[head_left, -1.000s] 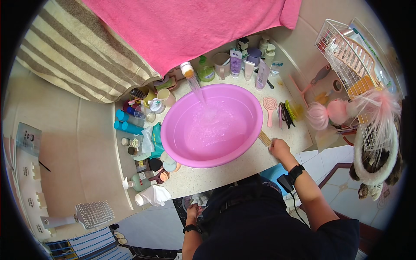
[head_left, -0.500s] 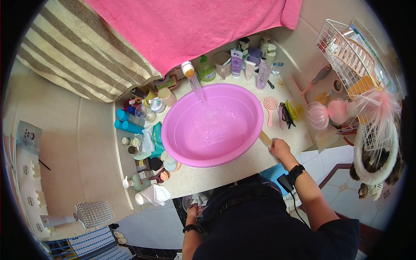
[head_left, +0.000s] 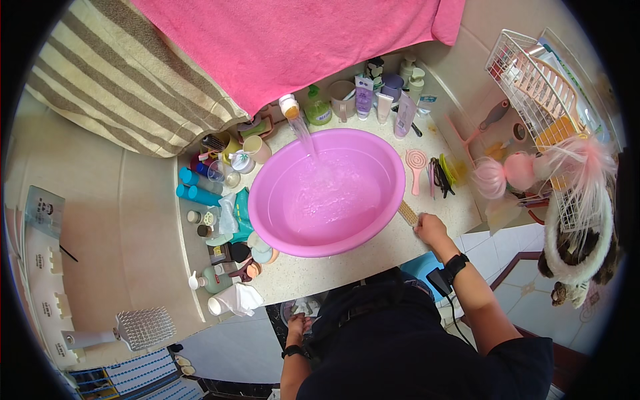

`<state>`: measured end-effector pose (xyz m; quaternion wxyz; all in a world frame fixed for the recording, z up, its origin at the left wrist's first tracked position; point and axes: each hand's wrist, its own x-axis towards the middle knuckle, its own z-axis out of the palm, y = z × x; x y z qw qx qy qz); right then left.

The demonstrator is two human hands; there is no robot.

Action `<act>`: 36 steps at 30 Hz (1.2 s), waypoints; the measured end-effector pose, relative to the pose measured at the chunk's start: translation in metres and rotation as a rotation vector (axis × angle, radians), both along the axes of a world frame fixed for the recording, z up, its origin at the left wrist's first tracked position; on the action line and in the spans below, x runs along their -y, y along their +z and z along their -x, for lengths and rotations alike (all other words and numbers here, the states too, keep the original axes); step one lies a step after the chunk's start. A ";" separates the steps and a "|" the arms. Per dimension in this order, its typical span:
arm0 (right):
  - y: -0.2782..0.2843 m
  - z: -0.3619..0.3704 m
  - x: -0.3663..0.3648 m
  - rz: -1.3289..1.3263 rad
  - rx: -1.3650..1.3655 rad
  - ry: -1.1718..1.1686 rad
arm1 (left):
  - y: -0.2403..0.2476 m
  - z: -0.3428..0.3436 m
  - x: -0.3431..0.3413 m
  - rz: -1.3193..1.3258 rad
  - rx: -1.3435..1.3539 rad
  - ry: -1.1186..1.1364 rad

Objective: The recorder washes a white shoe using a wooden brush in a pink basin filled with water.

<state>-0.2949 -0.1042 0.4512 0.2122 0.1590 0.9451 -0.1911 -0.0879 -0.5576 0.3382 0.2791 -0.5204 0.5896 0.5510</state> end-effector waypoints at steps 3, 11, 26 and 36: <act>-0.002 0.000 0.000 -0.006 -0.011 -0.004 | 0.000 0.000 0.000 0.002 -0.005 -0.013; 0.000 0.000 0.001 -0.006 -0.028 -0.012 | -0.004 -0.002 0.003 -0.010 -0.012 -0.008; -0.003 -0.002 0.001 -0.008 -0.055 -0.017 | -0.003 -0.002 0.004 -0.043 -0.021 -0.002; -0.004 -0.001 0.001 -0.008 -0.052 -0.008 | -0.003 -0.001 0.003 -0.016 -0.007 -0.015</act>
